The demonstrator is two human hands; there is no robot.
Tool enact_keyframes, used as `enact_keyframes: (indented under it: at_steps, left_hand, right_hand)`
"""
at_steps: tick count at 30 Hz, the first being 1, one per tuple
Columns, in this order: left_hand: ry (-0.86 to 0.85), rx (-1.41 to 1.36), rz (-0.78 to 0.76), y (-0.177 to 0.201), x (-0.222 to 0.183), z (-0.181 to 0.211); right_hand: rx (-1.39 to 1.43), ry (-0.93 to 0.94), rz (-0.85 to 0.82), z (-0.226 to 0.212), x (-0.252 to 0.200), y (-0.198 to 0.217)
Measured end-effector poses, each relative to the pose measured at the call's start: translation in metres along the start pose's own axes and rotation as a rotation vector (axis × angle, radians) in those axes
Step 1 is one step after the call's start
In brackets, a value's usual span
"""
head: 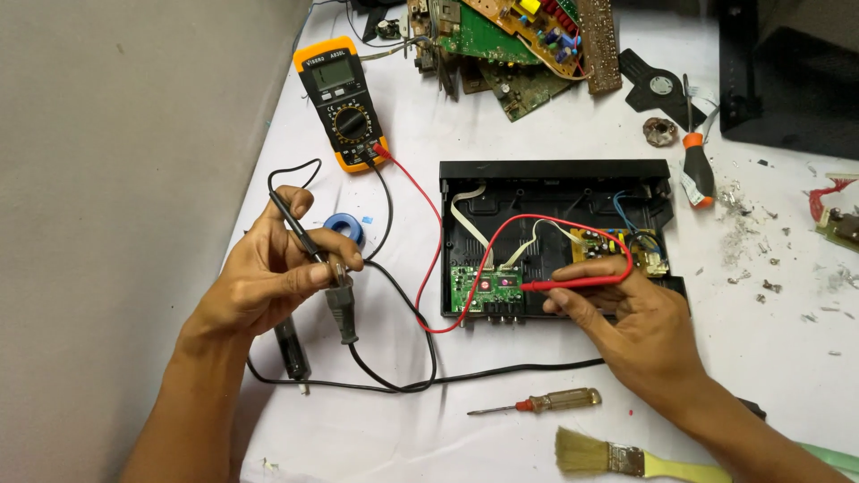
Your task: Repairing and testing an electronic device by connecting internal wiring and using a multimeter to check circuit board components.
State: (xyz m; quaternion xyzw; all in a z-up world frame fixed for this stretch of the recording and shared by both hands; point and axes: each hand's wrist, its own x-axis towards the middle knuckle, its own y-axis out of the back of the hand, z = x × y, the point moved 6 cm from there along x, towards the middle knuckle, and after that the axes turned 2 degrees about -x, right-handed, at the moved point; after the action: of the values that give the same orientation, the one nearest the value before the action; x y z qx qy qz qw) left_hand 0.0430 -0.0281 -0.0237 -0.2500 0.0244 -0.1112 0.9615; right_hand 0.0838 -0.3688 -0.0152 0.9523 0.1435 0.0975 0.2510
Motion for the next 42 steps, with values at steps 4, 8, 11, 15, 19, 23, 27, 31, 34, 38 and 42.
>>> enact_keyframes:
  at_steps: [4, 8, 11, 15, 19, 23, 27, 31, 34, 38, 42]
  left_hand:
    - [-0.014, -0.016, -0.043, -0.003, 0.001, -0.002]
    - [-0.005, -0.025, -0.017, -0.001, 0.001, -0.001]
    - [-0.005, -0.020, -0.034, -0.003, -0.002, 0.000]
    - [-0.022, -0.014, -0.042, -0.003, -0.003, 0.001]
    - [-0.033, -0.020, -0.062, 0.000, -0.004, 0.003]
    - [-0.054, 0.003, -0.057, 0.001, -0.006, 0.007]
    - [-0.073, 0.012, -0.022, 0.002, -0.005, 0.006]
    - [-0.063, -0.043, -0.057, 0.001, -0.004, 0.004]
    - [-0.078, -0.030, -0.059, 0.005, -0.005, 0.004]
    - [-0.062, -0.012, -0.034, 0.007, -0.007, 0.004]
    - [-0.053, -0.019, -0.017, 0.006, -0.009, 0.005]
  right_hand:
    - [-0.119, 0.037, -0.016, -0.001, 0.004, 0.002]
    - [-0.136, -0.002, -0.011, 0.010, 0.006, -0.001]
    - [-0.191, 0.040, 0.000, 0.011, 0.005, -0.003]
    - [-0.126, 0.018, -0.019, 0.016, 0.006, -0.003]
    - [-0.100, -0.013, -0.020, 0.013, 0.005, -0.001]
    - [-0.090, 0.088, 0.101, -0.001, 0.004, 0.021]
    - [-0.022, -0.027, 0.212, 0.003, 0.010, 0.057]
    - [0.015, -0.087, 0.272, 0.012, 0.012, 0.094]
    - [0.403, 0.067, -0.047, 0.014, 0.021, 0.095]
    - [0.825, -0.022, -0.169, 0.023, 0.028, 0.096]
    - [1.105, -0.050, -0.105, 0.035, 0.034, 0.095]
